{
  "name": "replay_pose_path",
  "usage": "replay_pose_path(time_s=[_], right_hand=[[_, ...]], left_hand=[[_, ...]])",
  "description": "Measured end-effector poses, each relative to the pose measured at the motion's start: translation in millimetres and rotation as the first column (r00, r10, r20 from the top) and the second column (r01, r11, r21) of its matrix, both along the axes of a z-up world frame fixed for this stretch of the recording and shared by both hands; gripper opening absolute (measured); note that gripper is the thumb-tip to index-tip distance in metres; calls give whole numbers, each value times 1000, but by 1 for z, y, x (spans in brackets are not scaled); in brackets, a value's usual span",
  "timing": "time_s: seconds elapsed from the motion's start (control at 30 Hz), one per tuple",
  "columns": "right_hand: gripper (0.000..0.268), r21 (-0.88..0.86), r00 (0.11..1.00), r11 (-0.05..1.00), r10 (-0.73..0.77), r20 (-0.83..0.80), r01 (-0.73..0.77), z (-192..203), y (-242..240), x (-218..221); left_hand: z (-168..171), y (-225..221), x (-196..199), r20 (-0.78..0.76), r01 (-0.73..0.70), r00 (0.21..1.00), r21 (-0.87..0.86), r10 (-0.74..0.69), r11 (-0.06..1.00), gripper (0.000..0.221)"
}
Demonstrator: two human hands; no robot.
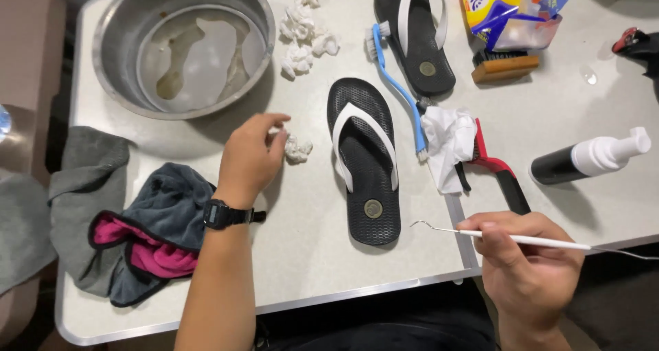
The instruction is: Using a small metal pick to clean and repair the sole of a flip-flop on a workbench.
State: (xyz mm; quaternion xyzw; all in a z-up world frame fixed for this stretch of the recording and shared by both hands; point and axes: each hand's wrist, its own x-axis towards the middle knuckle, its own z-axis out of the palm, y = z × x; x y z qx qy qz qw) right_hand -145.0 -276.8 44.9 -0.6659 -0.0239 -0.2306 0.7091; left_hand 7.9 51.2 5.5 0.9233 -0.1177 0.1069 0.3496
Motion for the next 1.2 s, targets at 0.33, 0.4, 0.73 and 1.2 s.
replay_pose_path(time_s=[0.33,0.4,0.73,1.2], right_hand=[[7,-509,973,854,194,122,-106,19,114,99],[10,-577,976,810,195,95,-106,-4,130,118],[20,-774,980,603,148,-130,-193,-43,155,138],[13,-445,959,886,4,285,129,-37,33,75]], left_hand=[[9,10,-15,-409,-22,913,-53,-2,998,48],[2,8,-19,-393,-31,920,-71,1,997,49],[1,2,-21,-186,-13,982,123,36,992,14],[-29,-15,-10,30,-112,993,18,112,994,18]])
